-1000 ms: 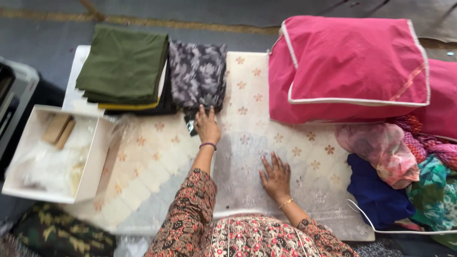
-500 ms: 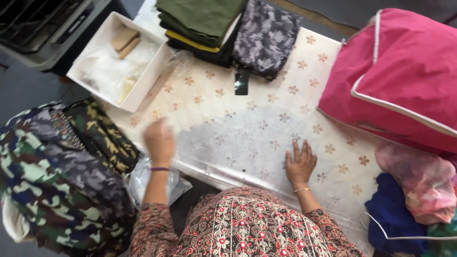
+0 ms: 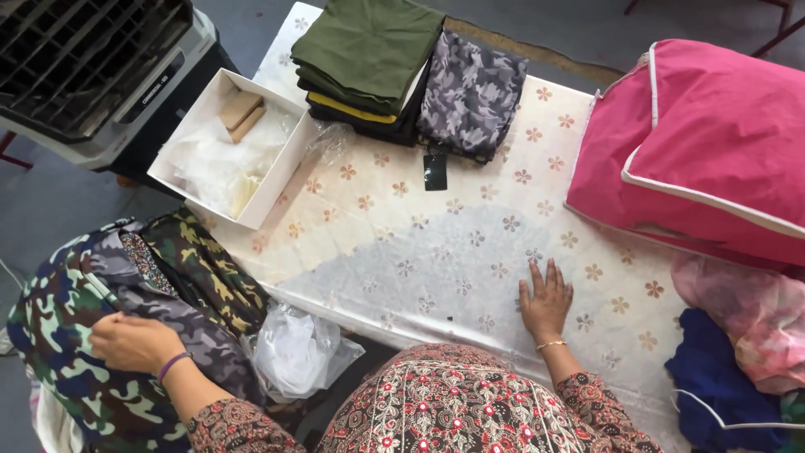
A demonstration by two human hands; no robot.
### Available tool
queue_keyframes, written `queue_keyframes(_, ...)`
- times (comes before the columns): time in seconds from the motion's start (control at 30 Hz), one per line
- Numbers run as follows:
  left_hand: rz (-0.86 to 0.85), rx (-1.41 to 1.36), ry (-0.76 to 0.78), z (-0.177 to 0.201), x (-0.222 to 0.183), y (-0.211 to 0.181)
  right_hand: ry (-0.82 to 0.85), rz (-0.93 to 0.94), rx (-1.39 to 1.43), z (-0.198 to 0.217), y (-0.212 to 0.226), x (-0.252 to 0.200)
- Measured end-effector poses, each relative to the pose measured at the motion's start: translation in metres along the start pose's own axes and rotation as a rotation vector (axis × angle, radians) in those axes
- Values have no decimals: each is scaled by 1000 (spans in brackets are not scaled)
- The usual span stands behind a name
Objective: The person is seen folding various pieces of clothing, including pants and leggings, on a table.
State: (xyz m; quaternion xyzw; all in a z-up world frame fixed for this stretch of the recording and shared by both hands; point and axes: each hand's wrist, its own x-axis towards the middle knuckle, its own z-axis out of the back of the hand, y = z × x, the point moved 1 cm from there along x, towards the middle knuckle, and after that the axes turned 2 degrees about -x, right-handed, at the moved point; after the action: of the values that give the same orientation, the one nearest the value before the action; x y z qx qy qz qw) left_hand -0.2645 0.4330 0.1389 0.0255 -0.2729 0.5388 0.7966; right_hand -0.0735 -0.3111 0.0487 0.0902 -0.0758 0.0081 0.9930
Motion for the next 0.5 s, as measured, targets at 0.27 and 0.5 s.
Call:
queue_keyframes(0.27, 61, -287, -56, -10, 34, 55, 33, 1, 0, 3, 2, 2)
queue_keyframes(0.5, 157, -884, -262, 51, 58, 45, 12, 11, 0, 7, 7, 2)
